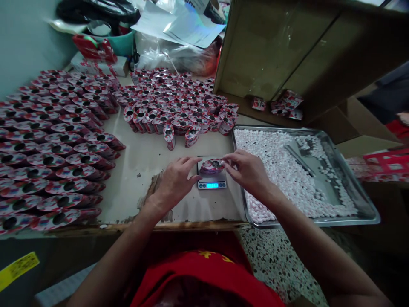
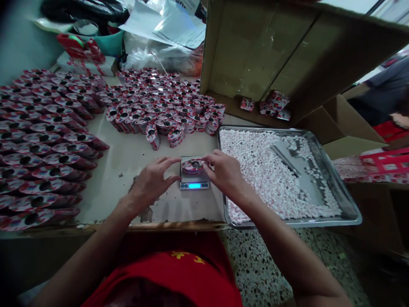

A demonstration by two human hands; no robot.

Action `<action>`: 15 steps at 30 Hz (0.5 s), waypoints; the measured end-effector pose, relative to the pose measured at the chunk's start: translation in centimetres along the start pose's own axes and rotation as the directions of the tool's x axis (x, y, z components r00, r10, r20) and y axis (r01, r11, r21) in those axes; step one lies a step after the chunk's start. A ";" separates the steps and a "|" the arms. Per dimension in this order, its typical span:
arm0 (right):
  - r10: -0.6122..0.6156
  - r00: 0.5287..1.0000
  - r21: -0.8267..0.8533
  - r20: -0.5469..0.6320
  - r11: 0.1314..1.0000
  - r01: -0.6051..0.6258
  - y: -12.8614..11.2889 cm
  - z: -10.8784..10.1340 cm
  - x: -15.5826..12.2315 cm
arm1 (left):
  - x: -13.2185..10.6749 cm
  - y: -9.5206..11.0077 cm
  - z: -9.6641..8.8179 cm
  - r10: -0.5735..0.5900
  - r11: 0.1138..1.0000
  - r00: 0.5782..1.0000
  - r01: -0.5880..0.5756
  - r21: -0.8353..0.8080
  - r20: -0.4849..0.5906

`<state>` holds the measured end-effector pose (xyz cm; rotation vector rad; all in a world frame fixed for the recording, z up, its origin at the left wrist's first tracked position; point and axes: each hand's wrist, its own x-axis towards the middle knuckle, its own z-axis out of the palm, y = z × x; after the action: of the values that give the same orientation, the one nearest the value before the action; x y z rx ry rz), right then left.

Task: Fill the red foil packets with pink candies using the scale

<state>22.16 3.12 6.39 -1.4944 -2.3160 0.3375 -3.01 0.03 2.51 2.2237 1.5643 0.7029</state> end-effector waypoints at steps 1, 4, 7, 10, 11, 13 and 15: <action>-0.005 0.999 -0.040 0.036 0.999 0.006 -0.2 0.2 0.2 | 0.0 0.2 0.2 0.002 1.000 1.000 -0.002 -0.008 0.003; -0.018 0.996 -0.114 0.092 0.993 0.028 -0.5 0.5 0.9 | 0.1 0.7 0.6 -0.006 1.000 1.000 0.006 -0.025 0.007; -0.027 0.997 -0.031 0.079 0.999 0.030 0.5 -0.3 0.5 | 0.2 0.2 0.4 -0.026 0.999 1.000 0.026 -0.047 0.012; 0.068 0.998 -0.054 0.012 0.996 -0.067 3.6 -1.6 -1.4 | 0.8 -1.6 -1.1 -0.079 0.996 0.996 0.078 -0.031 -0.037; 0.110 0.993 -0.164 -0.034 0.980 -0.115 4.7 -2.0 -2.1 | 1.1 -2.3 -1.7 -0.110 0.994 0.991 0.110 -0.007 -0.072; 0.144 0.982 -0.333 -0.120 0.926 -0.177 6.4 -2.3 -3.4 | 1.7 -3.0 -2.4 -0.156 0.986 0.980 0.161 0.034 -0.123; 0.111 0.982 -0.345 -0.150 0.925 -0.157 6.9 -2.2 -3.7 | 2.4 -2.1 -2.0 -0.143 0.989 0.985 0.146 0.023 -0.092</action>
<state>30.15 2.62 5.07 -1.7902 -2.2615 -0.1528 -5.14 2.98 3.51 2.0990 1.7702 0.7506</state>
